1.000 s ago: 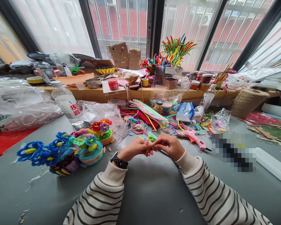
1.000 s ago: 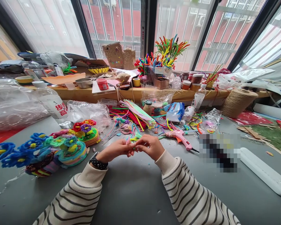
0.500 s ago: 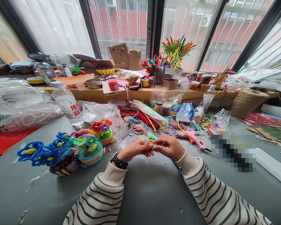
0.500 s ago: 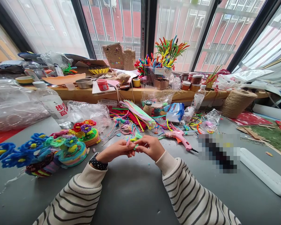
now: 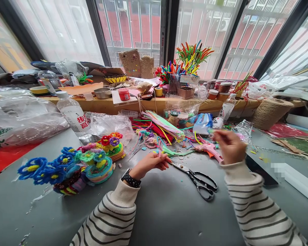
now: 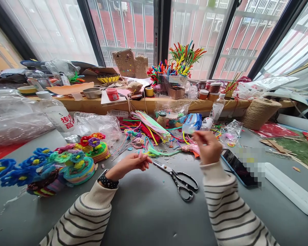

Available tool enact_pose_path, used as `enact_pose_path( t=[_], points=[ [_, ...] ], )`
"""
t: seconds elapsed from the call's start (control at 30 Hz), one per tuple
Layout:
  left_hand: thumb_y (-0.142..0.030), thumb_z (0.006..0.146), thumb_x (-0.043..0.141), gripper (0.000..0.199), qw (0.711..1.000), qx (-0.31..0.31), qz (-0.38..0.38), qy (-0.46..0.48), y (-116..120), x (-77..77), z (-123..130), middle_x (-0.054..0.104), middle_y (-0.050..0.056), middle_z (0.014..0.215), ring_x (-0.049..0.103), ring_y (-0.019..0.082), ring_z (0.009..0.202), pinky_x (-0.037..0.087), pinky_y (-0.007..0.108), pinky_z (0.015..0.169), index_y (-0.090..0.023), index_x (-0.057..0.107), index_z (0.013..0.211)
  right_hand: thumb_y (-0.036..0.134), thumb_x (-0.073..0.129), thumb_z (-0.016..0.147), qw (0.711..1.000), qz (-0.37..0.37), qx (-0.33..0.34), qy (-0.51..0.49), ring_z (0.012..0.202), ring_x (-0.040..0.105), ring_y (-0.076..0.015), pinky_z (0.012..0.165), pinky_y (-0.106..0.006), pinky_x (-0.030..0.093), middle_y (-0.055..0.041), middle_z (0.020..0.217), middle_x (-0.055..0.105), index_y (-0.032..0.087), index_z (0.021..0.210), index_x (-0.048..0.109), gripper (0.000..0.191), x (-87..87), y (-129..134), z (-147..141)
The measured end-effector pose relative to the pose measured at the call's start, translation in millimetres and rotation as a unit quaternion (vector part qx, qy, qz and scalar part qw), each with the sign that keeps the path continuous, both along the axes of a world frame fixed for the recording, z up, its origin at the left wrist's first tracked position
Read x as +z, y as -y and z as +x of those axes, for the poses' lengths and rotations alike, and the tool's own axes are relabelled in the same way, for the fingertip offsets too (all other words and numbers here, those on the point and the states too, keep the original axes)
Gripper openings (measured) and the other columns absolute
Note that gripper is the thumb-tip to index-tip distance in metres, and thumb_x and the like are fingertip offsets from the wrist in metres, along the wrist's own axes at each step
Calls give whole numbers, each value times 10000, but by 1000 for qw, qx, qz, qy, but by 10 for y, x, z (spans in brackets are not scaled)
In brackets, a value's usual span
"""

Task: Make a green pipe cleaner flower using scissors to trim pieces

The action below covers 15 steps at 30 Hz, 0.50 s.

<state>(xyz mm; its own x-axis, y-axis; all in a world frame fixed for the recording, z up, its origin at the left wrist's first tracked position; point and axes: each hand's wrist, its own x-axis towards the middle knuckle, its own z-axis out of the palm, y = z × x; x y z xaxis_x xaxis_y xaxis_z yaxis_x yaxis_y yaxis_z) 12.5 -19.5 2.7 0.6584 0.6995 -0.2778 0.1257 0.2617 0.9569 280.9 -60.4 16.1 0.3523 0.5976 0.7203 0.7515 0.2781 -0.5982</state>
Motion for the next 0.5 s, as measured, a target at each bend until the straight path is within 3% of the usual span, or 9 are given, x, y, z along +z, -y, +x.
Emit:
enact_pose_path(
  t=[0.1,0.17,0.23,0.3,0.43,0.5],
  points=[
    [-461,671,501,372,1000,-1,5,-11,4,1,8,587,35,646,522,89,574,404,213,604,-122,637,740,347,484,734,990,43,-124,51,769,588,-253,664,-392,474,-117,883,595,177,953,554,286,83,-36,586],
    [-460,669,504,372,1000,1,15,-18,8,1,12,588,35,649,521,88,572,402,210,596,-121,636,746,381,448,739,979,-22,-174,99,847,563,-308,685,-443,447,-134,901,599,167,927,579,313,78,-76,848],
    [-457,660,515,363,999,17,28,-24,7,-3,13,587,33,640,522,90,570,401,209,591,-122,633,740,398,440,731,965,-148,-179,125,793,579,-333,643,-465,440,-129,800,632,171,826,621,306,27,-106,970],
    [-451,649,531,350,998,44,40,-24,-5,-16,14,586,29,623,523,94,565,404,215,592,-123,627,727,390,466,716,956,-197,-183,118,723,599,-307,615,-418,447,-120,718,650,172,735,645,282,-41,-106,975],
    [-427,622,567,311,992,115,53,-6,-51,-60,19,571,13,593,511,92,535,412,226,586,-125,610,685,382,466,723,962,-155,-213,74,665,610,-251,581,-344,444,-97,617,655,149,746,656,302,-122,-47,793],
    [-419,616,574,305,987,149,61,-2,-71,-76,20,555,4,576,493,84,514,403,216,553,-122,605,677,371,473,723,972,-150,-165,70,635,612,-220,586,-321,448,-82,635,659,130,775,649,303,-127,-30,635]
  ],
)
